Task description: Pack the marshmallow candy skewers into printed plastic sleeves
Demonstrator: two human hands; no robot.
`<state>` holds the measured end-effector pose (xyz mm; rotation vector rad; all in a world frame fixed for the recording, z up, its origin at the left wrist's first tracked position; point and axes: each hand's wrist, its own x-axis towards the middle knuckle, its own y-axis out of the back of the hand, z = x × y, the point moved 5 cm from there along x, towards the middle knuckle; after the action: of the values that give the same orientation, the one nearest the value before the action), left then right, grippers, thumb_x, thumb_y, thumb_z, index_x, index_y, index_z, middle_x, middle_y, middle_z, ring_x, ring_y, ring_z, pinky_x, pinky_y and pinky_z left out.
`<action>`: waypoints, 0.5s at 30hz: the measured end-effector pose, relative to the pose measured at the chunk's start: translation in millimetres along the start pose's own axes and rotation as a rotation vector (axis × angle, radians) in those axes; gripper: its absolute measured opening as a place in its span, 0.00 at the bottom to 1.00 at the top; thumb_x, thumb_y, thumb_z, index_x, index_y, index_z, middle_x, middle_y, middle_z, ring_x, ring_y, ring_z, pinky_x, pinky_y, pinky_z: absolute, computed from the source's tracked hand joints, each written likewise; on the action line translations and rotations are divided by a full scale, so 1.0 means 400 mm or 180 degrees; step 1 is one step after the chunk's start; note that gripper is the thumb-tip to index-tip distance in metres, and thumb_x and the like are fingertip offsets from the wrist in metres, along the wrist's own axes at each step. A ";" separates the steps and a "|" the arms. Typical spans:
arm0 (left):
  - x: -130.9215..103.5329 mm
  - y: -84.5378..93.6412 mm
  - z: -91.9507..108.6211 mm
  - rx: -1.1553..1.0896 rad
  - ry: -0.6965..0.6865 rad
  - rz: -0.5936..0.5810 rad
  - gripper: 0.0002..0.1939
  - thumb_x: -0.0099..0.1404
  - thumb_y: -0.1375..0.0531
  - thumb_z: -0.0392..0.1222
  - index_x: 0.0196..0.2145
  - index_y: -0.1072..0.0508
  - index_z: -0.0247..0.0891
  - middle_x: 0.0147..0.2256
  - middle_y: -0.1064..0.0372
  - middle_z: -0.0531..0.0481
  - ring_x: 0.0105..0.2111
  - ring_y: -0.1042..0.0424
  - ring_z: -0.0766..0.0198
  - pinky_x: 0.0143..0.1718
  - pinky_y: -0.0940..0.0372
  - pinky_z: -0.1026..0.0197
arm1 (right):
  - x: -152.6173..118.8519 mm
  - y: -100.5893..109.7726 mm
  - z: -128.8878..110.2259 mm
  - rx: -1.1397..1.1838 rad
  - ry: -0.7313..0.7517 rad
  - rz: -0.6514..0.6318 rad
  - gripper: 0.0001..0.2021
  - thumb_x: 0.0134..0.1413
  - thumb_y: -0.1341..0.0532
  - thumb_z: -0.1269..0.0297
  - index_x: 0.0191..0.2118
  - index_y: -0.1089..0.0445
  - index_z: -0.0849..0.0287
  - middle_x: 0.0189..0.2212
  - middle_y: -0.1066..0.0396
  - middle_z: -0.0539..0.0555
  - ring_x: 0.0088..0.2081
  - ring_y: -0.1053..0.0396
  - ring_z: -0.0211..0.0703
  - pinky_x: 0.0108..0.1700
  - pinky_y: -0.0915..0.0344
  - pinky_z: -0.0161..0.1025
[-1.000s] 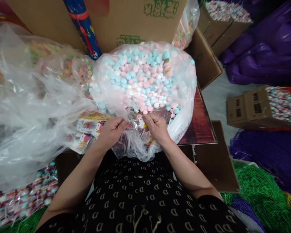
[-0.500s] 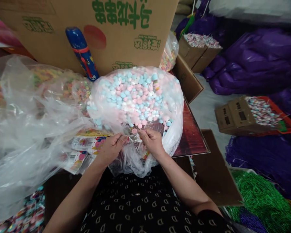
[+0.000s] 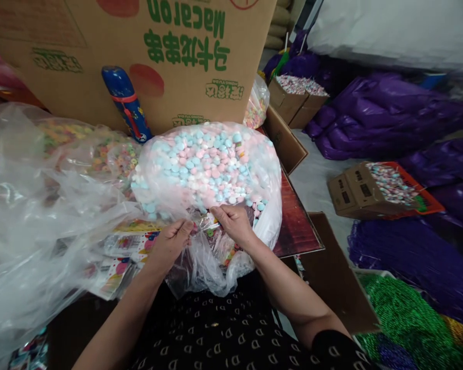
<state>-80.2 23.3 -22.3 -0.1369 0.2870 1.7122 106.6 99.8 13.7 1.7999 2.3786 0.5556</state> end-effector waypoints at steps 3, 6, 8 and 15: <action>0.001 -0.003 -0.001 -0.0626 -0.0018 -0.0003 0.25 0.62 0.35 0.66 0.27 0.29 0.39 0.21 0.37 0.57 0.22 0.39 0.69 0.28 0.36 0.65 | 0.080 0.084 0.019 -0.0337 -0.0089 0.0276 0.24 0.67 0.47 0.43 0.30 0.27 0.56 0.24 0.29 0.50 0.26 0.32 0.40 0.31 0.37 0.35; -0.003 0.001 0.009 -0.0948 -0.0114 0.0053 0.28 0.61 0.33 0.67 0.25 0.32 0.39 0.20 0.38 0.57 0.21 0.40 0.70 0.26 0.39 0.66 | 0.175 0.197 0.036 -0.1533 -0.0224 0.0968 0.17 0.68 0.47 0.61 0.46 0.22 0.59 0.43 0.20 0.59 0.44 0.24 0.47 0.47 0.32 0.39; -0.007 0.001 0.018 -0.1144 -0.0156 0.0086 0.29 0.59 0.32 0.68 0.23 0.34 0.39 0.20 0.40 0.57 0.22 0.40 0.69 0.26 0.39 0.65 | 0.227 0.237 0.058 -0.2283 -0.0549 0.0932 0.17 0.67 0.47 0.67 0.50 0.22 0.61 0.50 0.21 0.64 0.51 0.25 0.52 0.53 0.34 0.41; -0.006 0.000 0.050 -0.1549 -0.0275 0.0075 0.29 0.57 0.30 0.67 0.24 0.35 0.40 0.16 0.45 0.61 0.20 0.39 0.70 0.35 0.32 0.61 | 0.283 0.249 0.118 -0.2275 -0.0837 0.0837 0.12 0.62 0.41 0.67 0.41 0.19 0.62 0.42 0.18 0.65 0.44 0.23 0.52 0.46 0.35 0.40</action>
<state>-78.3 26.5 -2.6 -0.4158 -0.1983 1.7790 178.0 240.6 19.6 1.6978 1.4993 0.9707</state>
